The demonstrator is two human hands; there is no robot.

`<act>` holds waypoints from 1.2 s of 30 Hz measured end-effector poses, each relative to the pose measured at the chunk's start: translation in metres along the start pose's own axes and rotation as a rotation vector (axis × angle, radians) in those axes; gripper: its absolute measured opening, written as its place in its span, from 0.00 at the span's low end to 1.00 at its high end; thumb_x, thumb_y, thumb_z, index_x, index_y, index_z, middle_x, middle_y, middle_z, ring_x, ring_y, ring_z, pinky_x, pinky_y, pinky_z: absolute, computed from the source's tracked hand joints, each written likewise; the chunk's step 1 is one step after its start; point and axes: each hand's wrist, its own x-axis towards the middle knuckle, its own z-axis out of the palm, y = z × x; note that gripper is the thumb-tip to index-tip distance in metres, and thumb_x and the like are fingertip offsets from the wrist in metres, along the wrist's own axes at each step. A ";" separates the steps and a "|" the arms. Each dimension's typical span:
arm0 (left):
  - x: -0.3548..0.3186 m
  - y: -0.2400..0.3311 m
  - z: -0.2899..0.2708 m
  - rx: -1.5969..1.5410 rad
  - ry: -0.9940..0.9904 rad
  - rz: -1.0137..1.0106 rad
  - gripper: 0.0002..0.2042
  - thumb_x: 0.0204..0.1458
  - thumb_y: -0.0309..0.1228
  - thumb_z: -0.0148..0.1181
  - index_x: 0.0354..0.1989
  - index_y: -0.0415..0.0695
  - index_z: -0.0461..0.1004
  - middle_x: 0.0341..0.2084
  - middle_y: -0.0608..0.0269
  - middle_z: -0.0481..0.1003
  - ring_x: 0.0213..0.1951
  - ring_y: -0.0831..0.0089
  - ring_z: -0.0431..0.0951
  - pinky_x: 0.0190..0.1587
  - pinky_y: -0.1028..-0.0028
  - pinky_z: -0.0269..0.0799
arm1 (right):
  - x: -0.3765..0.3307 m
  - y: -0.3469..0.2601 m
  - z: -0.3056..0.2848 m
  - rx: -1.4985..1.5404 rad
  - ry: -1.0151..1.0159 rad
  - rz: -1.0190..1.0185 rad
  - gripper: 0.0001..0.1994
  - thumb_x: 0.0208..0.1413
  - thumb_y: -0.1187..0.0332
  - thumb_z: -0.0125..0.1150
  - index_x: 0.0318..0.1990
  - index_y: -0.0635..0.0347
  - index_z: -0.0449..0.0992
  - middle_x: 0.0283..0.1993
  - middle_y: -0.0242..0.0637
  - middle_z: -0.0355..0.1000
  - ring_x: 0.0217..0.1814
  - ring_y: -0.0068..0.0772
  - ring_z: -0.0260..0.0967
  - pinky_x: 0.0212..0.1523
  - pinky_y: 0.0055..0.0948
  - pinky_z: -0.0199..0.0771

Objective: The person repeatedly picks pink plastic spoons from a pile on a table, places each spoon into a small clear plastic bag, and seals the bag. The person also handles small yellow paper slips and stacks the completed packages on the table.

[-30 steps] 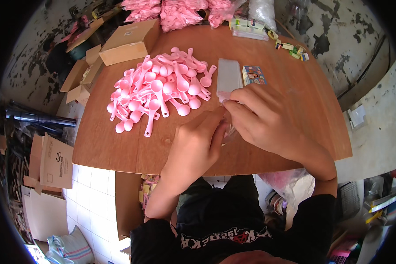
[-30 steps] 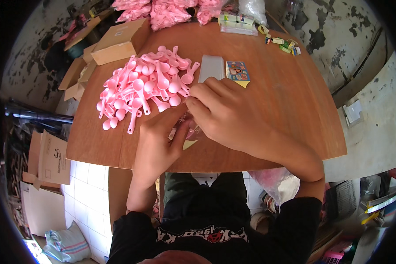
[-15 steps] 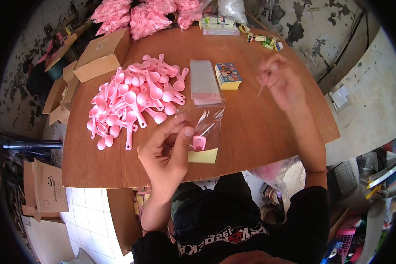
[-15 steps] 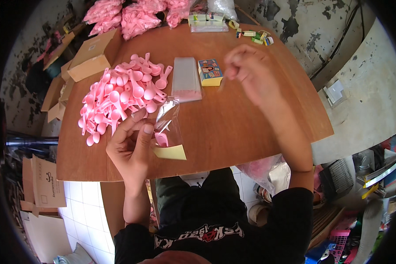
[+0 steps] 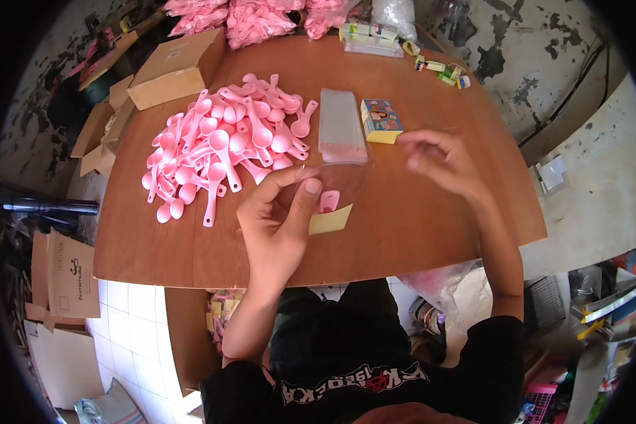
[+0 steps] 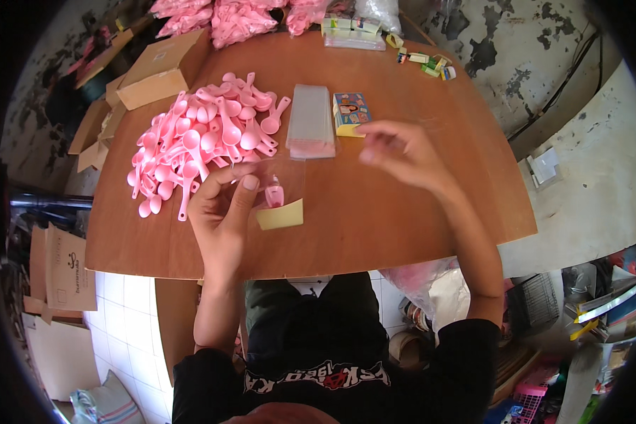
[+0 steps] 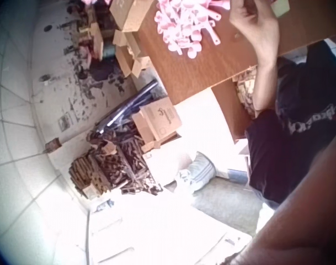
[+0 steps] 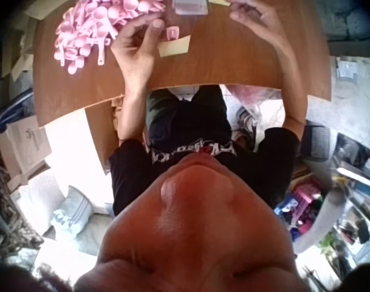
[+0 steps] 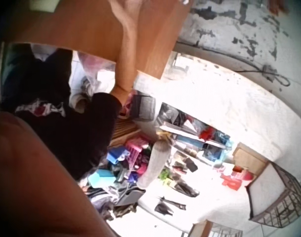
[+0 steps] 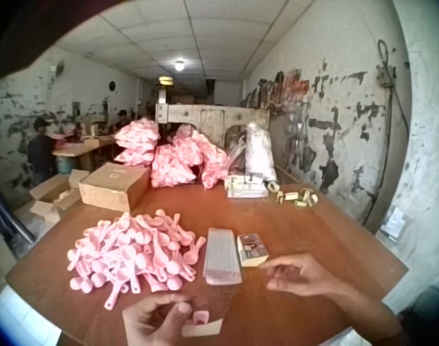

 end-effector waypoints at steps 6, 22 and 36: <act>0.007 -0.012 -0.013 0.049 -0.034 0.014 0.09 0.60 0.23 0.56 0.47 0.37 0.75 0.47 0.56 0.77 0.47 0.71 0.78 0.44 0.74 0.79 | 0.005 -0.063 0.081 0.387 -0.245 0.072 0.18 0.58 0.72 0.64 0.55 0.69 0.73 0.49 0.36 0.74 0.50 0.23 0.71 0.50 0.26 0.75; 0.004 -0.030 -0.050 0.284 -0.118 -0.072 0.06 0.57 0.20 0.59 0.41 0.34 0.80 0.34 0.63 0.81 0.37 0.81 0.78 0.39 0.80 0.73 | 0.005 -0.033 0.099 0.419 -0.037 -0.073 0.08 0.56 0.84 0.58 0.40 0.68 0.81 0.42 0.39 0.78 0.43 0.23 0.76 0.43 0.22 0.77; 0.007 -0.028 -0.056 0.238 -0.218 -0.028 0.11 0.53 0.13 0.52 0.41 0.32 0.79 0.38 0.58 0.81 0.39 0.75 0.79 0.43 0.76 0.74 | 0.005 -0.031 0.091 0.255 -0.070 -0.304 0.09 0.50 0.83 0.62 0.39 0.66 0.81 0.41 0.41 0.77 0.42 0.31 0.75 0.43 0.26 0.73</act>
